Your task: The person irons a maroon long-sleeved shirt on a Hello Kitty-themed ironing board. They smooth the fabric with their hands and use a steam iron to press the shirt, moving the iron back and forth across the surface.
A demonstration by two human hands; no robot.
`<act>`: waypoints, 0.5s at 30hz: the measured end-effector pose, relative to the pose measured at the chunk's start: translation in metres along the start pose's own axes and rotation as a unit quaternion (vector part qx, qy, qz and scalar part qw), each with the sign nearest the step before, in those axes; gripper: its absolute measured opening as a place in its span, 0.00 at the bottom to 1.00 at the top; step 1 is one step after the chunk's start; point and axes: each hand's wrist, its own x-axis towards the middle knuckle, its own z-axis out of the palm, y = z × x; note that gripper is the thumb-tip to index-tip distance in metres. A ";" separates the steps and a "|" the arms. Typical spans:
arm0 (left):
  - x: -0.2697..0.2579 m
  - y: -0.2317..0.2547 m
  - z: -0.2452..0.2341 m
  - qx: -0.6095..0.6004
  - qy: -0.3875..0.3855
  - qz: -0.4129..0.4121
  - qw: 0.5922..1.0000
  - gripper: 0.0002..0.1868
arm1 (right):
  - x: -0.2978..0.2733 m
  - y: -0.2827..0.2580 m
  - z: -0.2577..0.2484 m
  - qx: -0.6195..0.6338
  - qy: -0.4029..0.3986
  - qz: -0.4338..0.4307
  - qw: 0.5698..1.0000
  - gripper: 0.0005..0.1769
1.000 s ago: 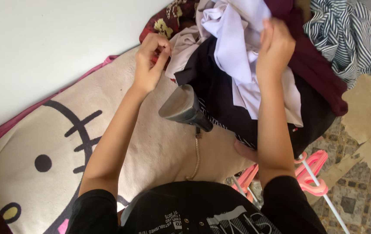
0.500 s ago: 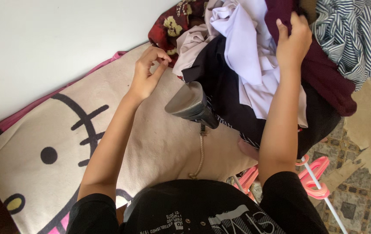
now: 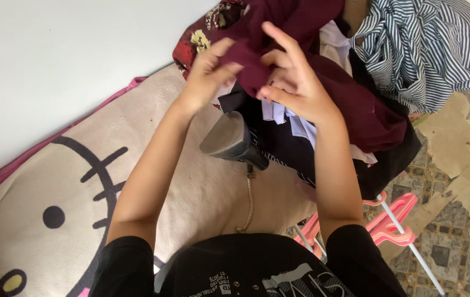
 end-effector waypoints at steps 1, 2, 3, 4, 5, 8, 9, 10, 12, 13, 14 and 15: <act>-0.004 -0.004 -0.009 -0.026 0.045 0.001 0.999 0.34 | -0.003 -0.004 0.002 -0.028 0.010 -0.022 0.999 0.46; -0.006 -0.009 -0.015 -0.051 0.091 0.003 0.995 0.38 | -0.007 -0.008 0.001 -0.055 0.020 -0.045 0.997 0.44; -0.011 -0.011 -0.025 -0.075 0.132 0.022 0.988 0.33 | -0.009 -0.011 0.002 -0.082 0.030 -0.068 0.994 0.41; -0.018 -0.010 -0.036 -0.099 0.173 0.040 0.979 0.28 | -0.014 -0.013 0.001 -0.252 0.055 -0.098 0.961 0.45; -0.023 -0.006 -0.046 -0.132 0.183 0.075 0.971 0.11 | -0.020 -0.017 -0.002 -0.414 0.078 -0.125 0.898 0.48; -0.049 0.023 -0.076 -0.183 0.284 0.123 0.933 0.12 | -0.031 -0.013 -0.008 -0.615 0.107 -0.128 0.770 0.53; -0.056 0.033 -0.079 -0.180 0.285 0.132 0.932 0.12 | -0.034 -0.011 -0.010 -0.641 0.111 -0.119 0.750 0.53; -0.065 0.045 -0.081 -0.178 0.286 0.141 0.931 0.14 | -0.038 -0.010 -0.011 -0.594 0.092 -0.066 0.796 0.46; -0.081 0.065 -0.079 -0.181 0.278 0.162 0.929 0.16 | -0.040 -0.008 -0.012 -0.487 0.050 0.038 0.871 0.32; -0.089 0.071 -0.076 -0.189 0.267 0.171 0.929 0.16 | -0.040 -0.008 -0.011 -0.500 0.060 0.059 0.862 0.27; -0.094 0.076 -0.074 -0.196 0.257 0.181 0.929 0.17 | -0.037 -0.009 -0.011 -0.513 0.069 0.080 0.852 0.23; -0.098 0.079 -0.074 -0.205 0.263 0.188 0.924 0.16 | -0.032 -0.011 -0.009 -0.526 0.080 0.099 0.841 0.20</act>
